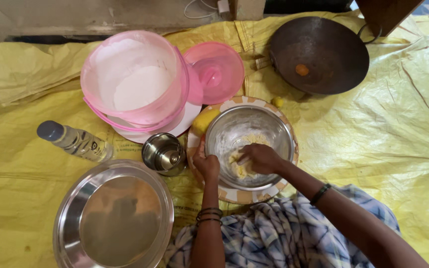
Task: The person kneads a yellow dough on a flat board, then transfers it to a metal bowl and mixes it with a white powder. The person continues to knead the mixture by hand until it forms a cohesive dough.
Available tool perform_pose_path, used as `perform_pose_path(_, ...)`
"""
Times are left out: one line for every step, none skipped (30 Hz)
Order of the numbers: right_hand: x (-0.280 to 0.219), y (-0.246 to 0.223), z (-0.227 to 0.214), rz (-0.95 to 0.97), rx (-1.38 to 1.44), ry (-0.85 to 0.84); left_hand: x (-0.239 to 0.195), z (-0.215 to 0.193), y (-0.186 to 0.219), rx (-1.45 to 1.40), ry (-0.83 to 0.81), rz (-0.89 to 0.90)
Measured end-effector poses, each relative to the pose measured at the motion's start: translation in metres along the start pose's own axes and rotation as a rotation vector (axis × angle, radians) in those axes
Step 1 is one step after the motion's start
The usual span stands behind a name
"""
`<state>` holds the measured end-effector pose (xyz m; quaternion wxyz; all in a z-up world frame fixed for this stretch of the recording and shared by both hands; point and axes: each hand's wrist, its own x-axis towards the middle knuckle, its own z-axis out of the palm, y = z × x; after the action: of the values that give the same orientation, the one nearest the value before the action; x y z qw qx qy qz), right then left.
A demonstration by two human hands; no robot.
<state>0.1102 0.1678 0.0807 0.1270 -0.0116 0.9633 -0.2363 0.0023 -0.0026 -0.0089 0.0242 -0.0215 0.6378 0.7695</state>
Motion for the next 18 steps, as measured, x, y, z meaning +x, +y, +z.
perform_pose_path(-0.001,0.006,-0.004,0.041,0.039,0.003,0.001,-0.001,-0.001,0.005,-0.01,0.018)
perform_pose_path(-0.002,0.009,-0.005,0.056,0.093,0.092,0.001,0.0,-0.001,0.011,-0.02,0.034)
perform_pose_path(-0.004,0.011,-0.005,0.07,0.146,0.182,0.004,0.001,0.0,0.021,-0.021,0.023)
perform_pose_path(-0.008,0.012,-0.002,0.087,0.201,0.266,0.003,0.001,0.002,0.034,-0.022,0.007)
perform_pose_path(-0.011,0.011,0.003,0.002,0.036,0.35,0.003,0.001,0.004,0.046,-0.022,-0.01)
perform_pose_path(-0.017,0.009,0.009,-0.084,-0.132,0.43,0.001,0.002,0.007,0.064,-0.022,-0.041)
perform_pose_path(-0.022,0.007,0.015,-0.171,-0.3,0.507,0.0,0.004,0.01,0.081,-0.021,-0.072)
perform_pose_path(-0.028,0.008,0.02,-0.21,-0.335,0.488,0.0,0.004,0.013,0.099,-0.022,-0.104)
perform_pose_path(-0.032,0.01,0.023,-0.25,-0.37,0.47,0.0,0.005,0.016,0.114,-0.021,-0.102)
perform_pose_path(-0.036,0.013,0.026,-0.289,-0.402,0.451,0.0,0.005,0.018,0.129,-0.021,-0.101)
perform_pose_path(-0.037,0.018,0.027,-0.139,-0.191,0.331,0.0,0.004,0.018,0.145,-0.021,-0.1)
perform_pose_path(-0.038,0.028,0.023,0.009,0.017,0.208,-0.001,0.004,0.017,0.147,-0.027,-0.091)
perform_pose_path(-0.034,0.038,0.018,0.156,0.224,0.083,-0.002,0.003,0.016,0.149,-0.032,-0.083)
perform_pose_path(-0.027,0.045,0.016,0.292,0.28,0.12,-0.002,0.001,0.014,0.155,-0.042,-0.074)
perform_pose_path(-0.019,0.051,0.012,0.429,0.334,0.154,-0.002,-0.001,0.011,0.156,-0.033,-0.055)
perform_pose_path(-0.006,0.054,0.009,0.43,0.27,0.326,-0.001,0.0,0.008,0.156,-0.023,-0.035)
perform_pose_path(0.01,0.055,0.006,0.423,0.201,0.496,0.0,0.001,0.006,0.155,-0.012,-0.014)
perform_pose_path(0.03,0.052,0.003,0.393,0.047,0.457,0.0,0.001,0.004,0.136,-0.012,-0.013)
